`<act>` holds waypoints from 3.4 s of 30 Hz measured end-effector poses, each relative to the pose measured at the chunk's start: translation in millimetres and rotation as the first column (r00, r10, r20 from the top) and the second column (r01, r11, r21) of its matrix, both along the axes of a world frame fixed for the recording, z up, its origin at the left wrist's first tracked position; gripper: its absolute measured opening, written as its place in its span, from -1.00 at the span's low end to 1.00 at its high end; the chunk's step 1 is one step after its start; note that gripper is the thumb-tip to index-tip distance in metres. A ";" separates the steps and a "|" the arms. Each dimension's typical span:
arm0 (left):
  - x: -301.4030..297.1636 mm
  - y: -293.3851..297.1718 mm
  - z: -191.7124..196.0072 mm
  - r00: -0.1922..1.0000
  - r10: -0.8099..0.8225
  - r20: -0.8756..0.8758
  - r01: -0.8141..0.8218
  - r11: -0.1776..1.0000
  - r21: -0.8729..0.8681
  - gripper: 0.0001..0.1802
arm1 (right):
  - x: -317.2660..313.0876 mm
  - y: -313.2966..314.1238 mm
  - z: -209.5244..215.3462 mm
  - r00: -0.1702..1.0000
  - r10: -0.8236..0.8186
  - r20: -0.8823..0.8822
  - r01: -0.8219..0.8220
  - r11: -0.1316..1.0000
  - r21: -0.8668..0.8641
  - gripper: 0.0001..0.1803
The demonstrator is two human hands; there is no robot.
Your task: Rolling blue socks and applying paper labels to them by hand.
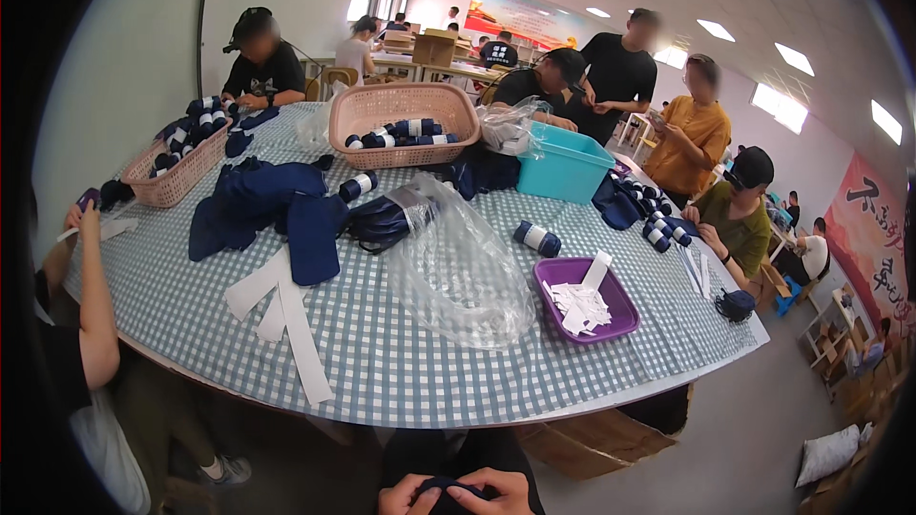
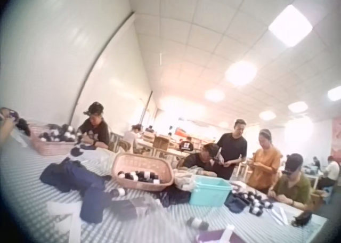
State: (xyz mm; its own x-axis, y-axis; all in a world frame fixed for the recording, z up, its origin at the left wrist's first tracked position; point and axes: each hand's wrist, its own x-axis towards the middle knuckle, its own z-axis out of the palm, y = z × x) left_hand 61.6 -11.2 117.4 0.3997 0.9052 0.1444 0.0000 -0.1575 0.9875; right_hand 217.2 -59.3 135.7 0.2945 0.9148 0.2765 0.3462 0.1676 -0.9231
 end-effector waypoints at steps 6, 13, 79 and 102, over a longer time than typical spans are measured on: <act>-2.1 6.2 11.7 0.978 -0.133 0.162 0.139 0.990 -0.030 -0.79 | -3.0 -20.1 10.6 0.983 0.146 -0.109 -0.135 0.985 0.109 -0.77; -8.2 2.2 12.5 0.889 -0.220 0.401 0.348 0.894 -0.282 -0.74 | -18.5 -17.6 10.9 0.859 0.368 -0.357 -0.316 0.928 0.197 -0.36; 44.4 10.8 -19.1 0.871 -0.295 0.392 0.395 0.895 -0.206 -0.70 | 22.8 -6.0 -15.2 0.921 -0.098 -0.376 0.103 0.995 -0.007 -0.93; 28.0 17.3 -39.4 0.908 -0.264 0.324 0.364 0.881 -0.302 -0.78 | 26.3 3.7 -38.9 0.891 0.087 -0.445 -0.134 0.988 -0.075 -0.73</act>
State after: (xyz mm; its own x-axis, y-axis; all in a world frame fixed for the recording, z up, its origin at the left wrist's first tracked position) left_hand 89.6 6.1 77.9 0.6630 0.7485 -0.0147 -0.2602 0.2488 0.9330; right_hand 243.5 -55.7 96.8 0.2596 0.9646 0.0468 -0.1133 0.0785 -0.9904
